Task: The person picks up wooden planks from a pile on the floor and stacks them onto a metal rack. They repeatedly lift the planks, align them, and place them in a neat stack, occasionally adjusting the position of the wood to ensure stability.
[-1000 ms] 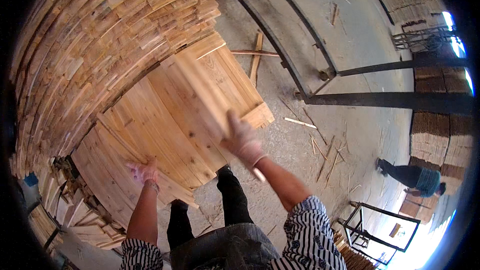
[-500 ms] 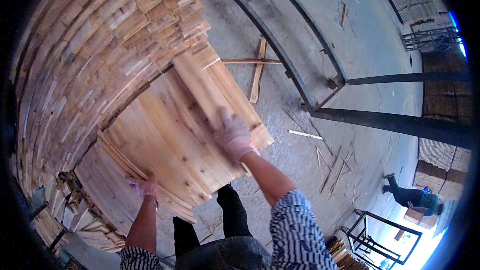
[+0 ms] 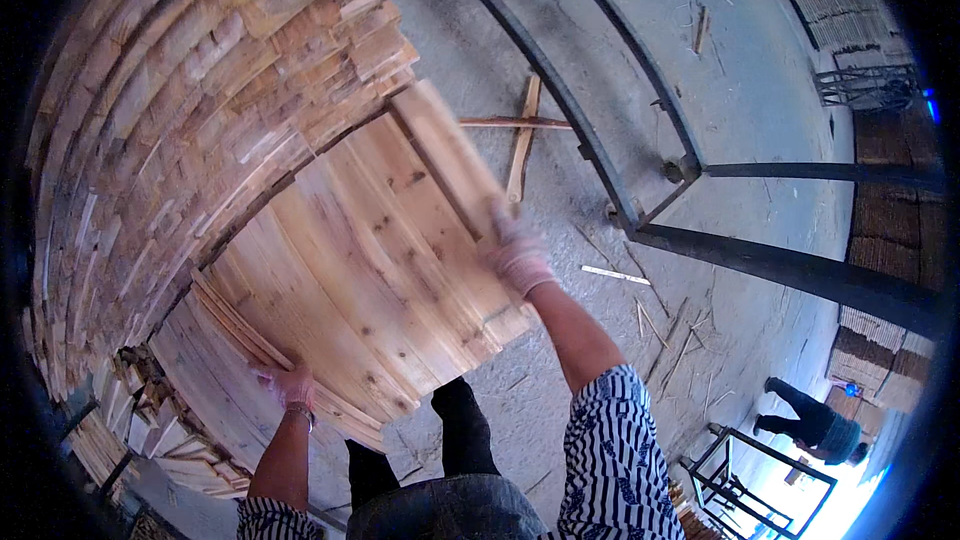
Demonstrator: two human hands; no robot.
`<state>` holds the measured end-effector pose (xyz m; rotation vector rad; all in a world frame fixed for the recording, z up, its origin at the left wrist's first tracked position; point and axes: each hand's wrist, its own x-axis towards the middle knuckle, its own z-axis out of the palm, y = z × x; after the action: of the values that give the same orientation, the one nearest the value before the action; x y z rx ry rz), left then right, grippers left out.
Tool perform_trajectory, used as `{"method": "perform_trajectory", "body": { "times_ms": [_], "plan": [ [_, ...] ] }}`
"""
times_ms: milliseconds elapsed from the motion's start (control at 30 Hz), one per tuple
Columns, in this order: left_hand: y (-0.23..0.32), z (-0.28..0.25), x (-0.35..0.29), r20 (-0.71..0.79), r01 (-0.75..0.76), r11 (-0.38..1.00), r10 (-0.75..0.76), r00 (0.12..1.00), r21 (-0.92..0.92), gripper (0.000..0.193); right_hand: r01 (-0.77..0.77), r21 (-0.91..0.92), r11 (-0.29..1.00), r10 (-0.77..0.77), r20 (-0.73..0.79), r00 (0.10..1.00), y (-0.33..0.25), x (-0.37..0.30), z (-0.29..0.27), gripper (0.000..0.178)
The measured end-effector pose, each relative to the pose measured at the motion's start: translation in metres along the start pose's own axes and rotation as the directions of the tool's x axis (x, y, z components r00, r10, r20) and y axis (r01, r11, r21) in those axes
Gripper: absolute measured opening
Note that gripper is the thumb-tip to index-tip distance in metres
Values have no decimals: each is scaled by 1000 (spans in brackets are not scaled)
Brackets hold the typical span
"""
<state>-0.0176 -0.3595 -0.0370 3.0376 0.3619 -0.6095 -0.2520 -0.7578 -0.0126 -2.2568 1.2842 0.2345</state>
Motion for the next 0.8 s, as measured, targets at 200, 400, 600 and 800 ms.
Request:
{"method": "perform_trajectory", "body": {
  "times_ms": [200,400,600,800],
  "plan": [
    [13,-8,-12,1,-7,1000,7,1000,-21,115,-30,-21,999,30,32,999,4,9,27,73],
    [-48,20,23,-126,-121,987,108,986,-102,105,134,-198,971,-123,71,990,-67,-8,11,77],
    [-90,-29,34,281,154,538,161,946,-829,93,111,610,784,-444,429,787,-186,-143,132,86],
    [-94,-104,-12,540,532,115,302,786,-839,65,272,557,784,-589,531,610,-330,-215,160,69]
  ]
}}
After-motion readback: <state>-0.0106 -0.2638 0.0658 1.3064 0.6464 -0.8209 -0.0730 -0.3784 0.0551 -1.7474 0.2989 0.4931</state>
